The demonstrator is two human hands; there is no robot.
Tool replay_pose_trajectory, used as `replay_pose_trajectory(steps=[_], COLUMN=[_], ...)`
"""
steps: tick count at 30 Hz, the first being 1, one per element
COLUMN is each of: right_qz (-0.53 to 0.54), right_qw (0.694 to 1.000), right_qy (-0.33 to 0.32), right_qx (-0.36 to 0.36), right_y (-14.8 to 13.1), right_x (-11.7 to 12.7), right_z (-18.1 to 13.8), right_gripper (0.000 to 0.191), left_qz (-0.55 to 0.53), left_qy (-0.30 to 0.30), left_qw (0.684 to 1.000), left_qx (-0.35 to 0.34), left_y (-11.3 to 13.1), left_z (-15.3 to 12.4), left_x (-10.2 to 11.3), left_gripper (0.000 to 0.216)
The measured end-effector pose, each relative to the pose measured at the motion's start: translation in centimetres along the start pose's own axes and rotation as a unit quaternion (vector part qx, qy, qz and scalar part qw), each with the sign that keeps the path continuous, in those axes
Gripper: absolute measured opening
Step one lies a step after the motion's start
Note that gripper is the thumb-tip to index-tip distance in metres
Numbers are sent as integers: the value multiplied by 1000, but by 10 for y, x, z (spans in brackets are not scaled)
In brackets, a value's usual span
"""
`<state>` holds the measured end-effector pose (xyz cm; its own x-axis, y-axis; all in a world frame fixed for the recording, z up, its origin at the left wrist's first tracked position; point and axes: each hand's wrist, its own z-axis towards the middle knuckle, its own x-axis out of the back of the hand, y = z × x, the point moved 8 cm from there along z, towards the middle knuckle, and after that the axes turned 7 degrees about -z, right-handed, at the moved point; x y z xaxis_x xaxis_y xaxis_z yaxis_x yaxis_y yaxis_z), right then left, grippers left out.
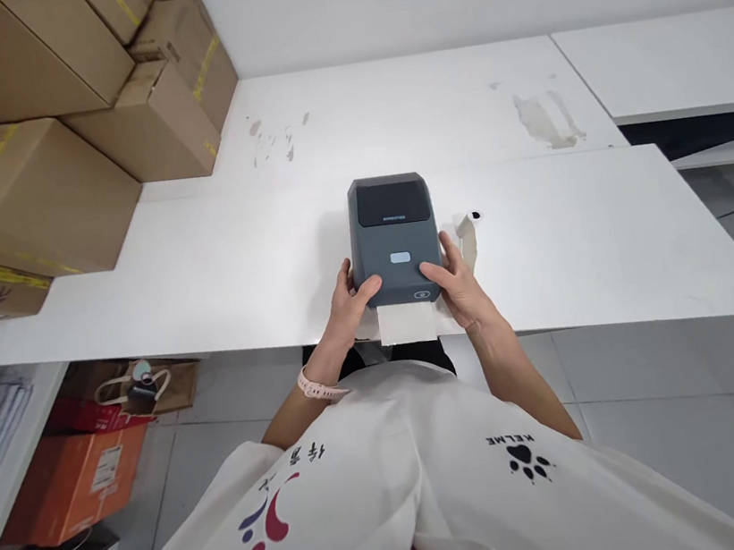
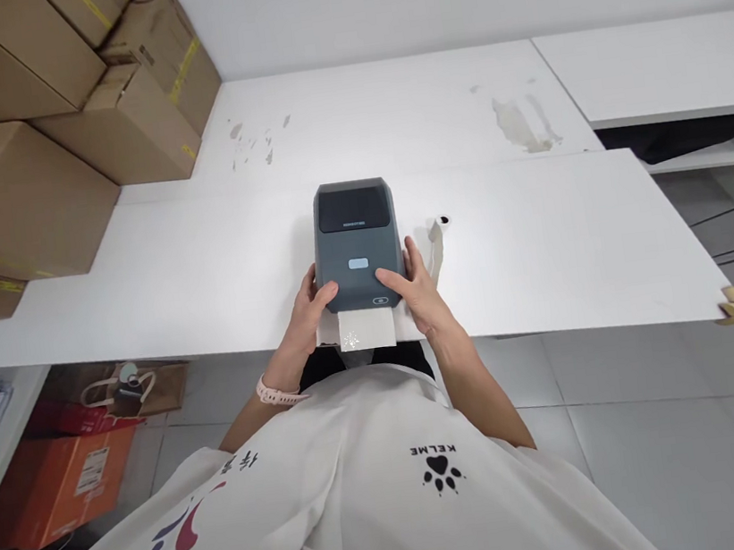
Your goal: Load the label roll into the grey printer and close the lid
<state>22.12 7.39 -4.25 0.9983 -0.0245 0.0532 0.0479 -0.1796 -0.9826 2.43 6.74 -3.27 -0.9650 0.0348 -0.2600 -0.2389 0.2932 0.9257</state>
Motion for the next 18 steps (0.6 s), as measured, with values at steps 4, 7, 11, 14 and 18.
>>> replay_pose_trajectory(steps=[4,7,11,14,18], right_qz=[17,23,39,46,45], right_qw=[999,999,999,999,999], right_qy=[-35,-26,-8,-4,-1], right_qx=[-13,0,-5,-6,4], right_y=[4,1,5,8,7], right_x=[-6,-6,-4,-4,-5], right_z=[-4,-3,-1,-1,-2], right_gripper=[99,100,104,104,101], left_qz=[2,34,54,97,158], left_qy=[-2,29,14,49,55], left_qw=[999,997,996,992,986], left_qx=[-33,-66,-69,-58,15], left_y=[-6,-10,-11,-13,-26], left_z=[4,11,10,-10,-41], left_x=[2,8,10,21,23], left_gripper=[81,84,82,77,43])
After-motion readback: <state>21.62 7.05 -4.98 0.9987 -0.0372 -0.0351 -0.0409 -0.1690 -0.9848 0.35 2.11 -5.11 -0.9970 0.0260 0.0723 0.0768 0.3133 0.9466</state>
